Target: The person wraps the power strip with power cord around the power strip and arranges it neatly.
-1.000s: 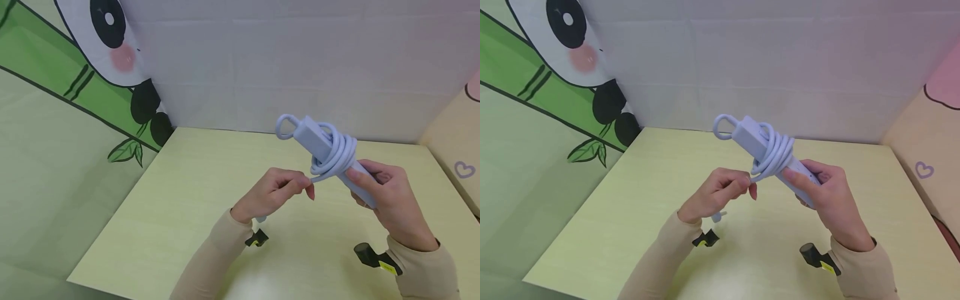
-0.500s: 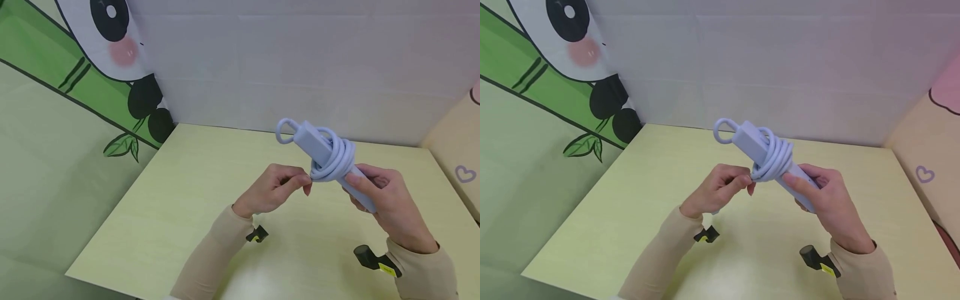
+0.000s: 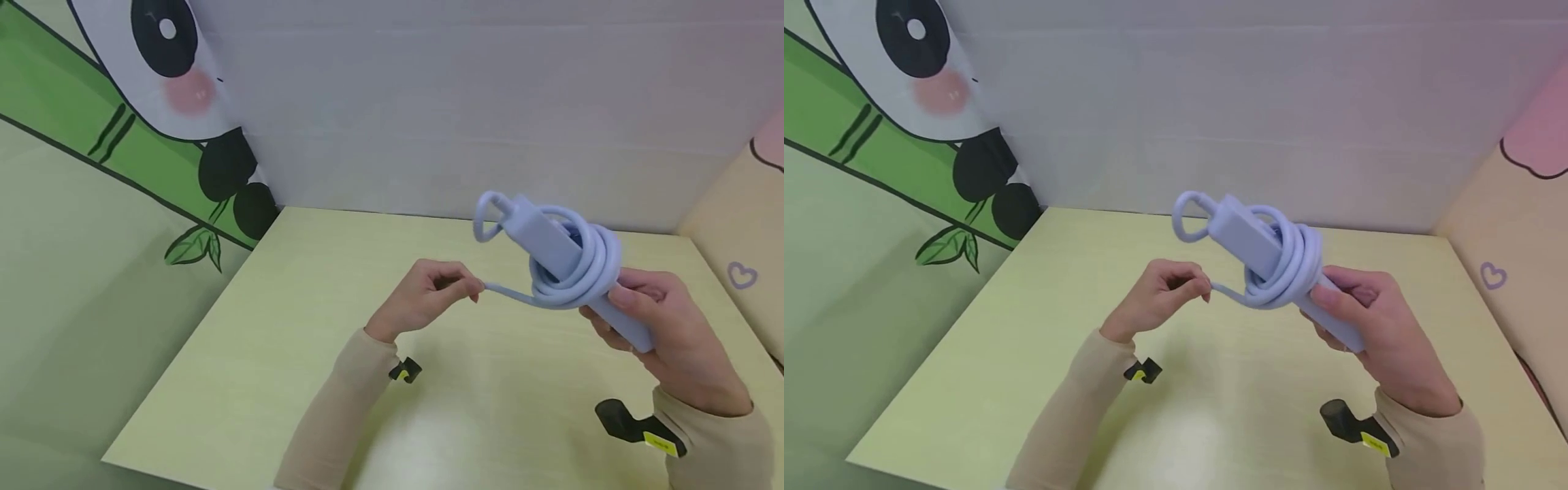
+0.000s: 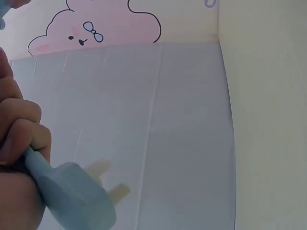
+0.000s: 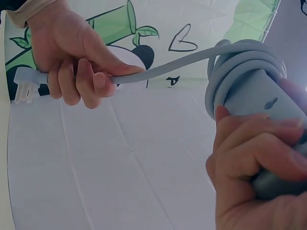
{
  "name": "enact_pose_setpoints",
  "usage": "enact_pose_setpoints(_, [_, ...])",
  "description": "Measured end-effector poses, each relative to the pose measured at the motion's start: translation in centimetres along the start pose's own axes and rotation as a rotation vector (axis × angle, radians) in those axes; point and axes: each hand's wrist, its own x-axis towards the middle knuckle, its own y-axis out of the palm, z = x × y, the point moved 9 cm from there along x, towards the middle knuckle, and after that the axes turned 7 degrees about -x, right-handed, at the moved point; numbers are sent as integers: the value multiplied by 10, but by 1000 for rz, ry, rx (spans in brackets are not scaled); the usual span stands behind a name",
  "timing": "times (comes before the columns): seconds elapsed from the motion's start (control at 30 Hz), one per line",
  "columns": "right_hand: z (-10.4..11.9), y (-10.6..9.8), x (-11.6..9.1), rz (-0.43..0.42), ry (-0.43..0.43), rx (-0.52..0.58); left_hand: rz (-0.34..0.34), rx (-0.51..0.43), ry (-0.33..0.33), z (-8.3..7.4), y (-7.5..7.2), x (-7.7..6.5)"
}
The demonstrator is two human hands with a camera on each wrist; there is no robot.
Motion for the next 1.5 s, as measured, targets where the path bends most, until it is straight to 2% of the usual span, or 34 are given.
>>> enact_pose_setpoints(0.07, [1,7,3,79,-8,-23,-29,29,13,0,-4,-2])
enact_pose_setpoints(0.2, [2,19,6,172,-20,-81,-118,97,50,-1,-16,-5])
enact_pose_setpoints(0.33, [4,23,4,182,-23,-199,-185,221,99,-4,-24,-7])
enact_pose_setpoints(0.47, [5,23,2,185,10,-387,-217,418,152,-10,-28,-7])
enact_pose_setpoints(0.57, [3,25,0,202,47,-537,-228,545,157,-11,-31,-10])
enact_pose_setpoints(0.73, [4,40,-3,284,45,-662,-217,737,163,-12,-31,-14])
enact_pose_setpoints(0.93, [5,59,-7,380,31,-748,-222,957,273,-23,-22,-19])
enact_pose_setpoints(1.17, [0,68,-7,426,28,-854,-245,1065,386,-42,-15,-22])
enact_pose_setpoints(1.33, [-8,71,-4,406,58,-941,-234,1124,448,-53,-11,-25])
enact_pose_setpoints(1.5, [-16,73,4,352,100,-1045,-225,1305,476,-56,-6,-28])
